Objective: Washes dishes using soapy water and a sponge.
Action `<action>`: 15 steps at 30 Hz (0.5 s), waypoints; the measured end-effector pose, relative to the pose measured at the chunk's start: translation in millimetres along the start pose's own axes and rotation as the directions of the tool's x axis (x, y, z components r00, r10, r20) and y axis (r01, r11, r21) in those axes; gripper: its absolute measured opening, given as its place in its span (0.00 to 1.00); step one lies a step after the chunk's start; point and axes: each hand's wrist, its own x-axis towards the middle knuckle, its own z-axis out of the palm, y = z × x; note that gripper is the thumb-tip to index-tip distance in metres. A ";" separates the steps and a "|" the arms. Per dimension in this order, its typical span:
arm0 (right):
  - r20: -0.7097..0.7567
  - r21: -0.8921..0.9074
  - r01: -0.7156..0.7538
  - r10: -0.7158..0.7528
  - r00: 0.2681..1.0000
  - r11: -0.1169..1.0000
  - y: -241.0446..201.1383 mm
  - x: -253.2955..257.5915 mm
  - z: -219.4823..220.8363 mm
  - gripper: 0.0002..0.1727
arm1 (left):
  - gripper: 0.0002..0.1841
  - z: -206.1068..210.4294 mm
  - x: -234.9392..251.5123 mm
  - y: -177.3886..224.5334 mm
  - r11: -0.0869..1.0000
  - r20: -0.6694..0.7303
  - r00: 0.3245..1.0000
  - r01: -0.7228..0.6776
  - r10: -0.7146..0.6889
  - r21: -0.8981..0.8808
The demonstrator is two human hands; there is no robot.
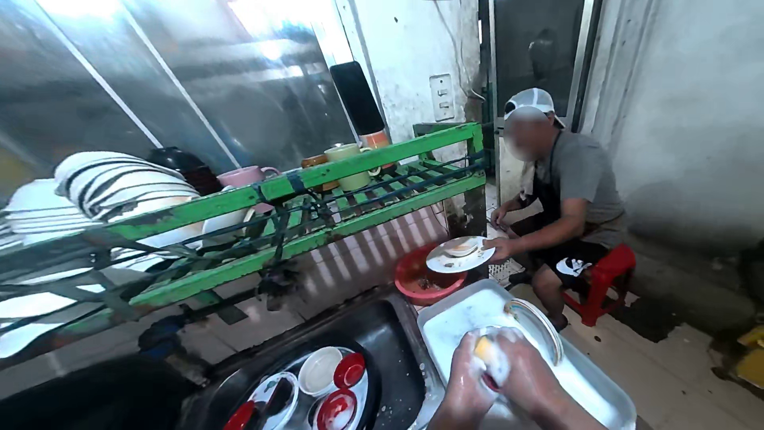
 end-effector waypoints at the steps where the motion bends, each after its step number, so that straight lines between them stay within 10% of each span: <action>1: 0.054 0.023 0.033 -0.035 0.998 0.999 -4.5 -4.9 0.3 0.28 | 0.16 -3.2 1.7 3.7 1.000 0.000 1.000 -0.019 0.019 -0.003; 5: 0.081 -0.020 0.244 -0.241 0.967 0.970 1.8 -15.8 4.3 0.25 | 0.16 -9.9 4.0 19.8 0.997 -0.037 0.997 -0.059 0.061 0.051; 9: 0.055 -0.137 0.110 -0.103 0.993 0.984 4.8 5.9 0.4 0.25 | 0.16 -0.7 -4.4 7.2 0.994 -0.018 0.995 0.095 -0.096 -0.051; 15: 0.343 -0.205 0.020 0.053 0.938 0.979 -11.0 -1.7 -11.8 0.29 | 0.17 -11.3 3.7 14.7 0.979 -0.072 0.978 -0.199 0.196 -0.039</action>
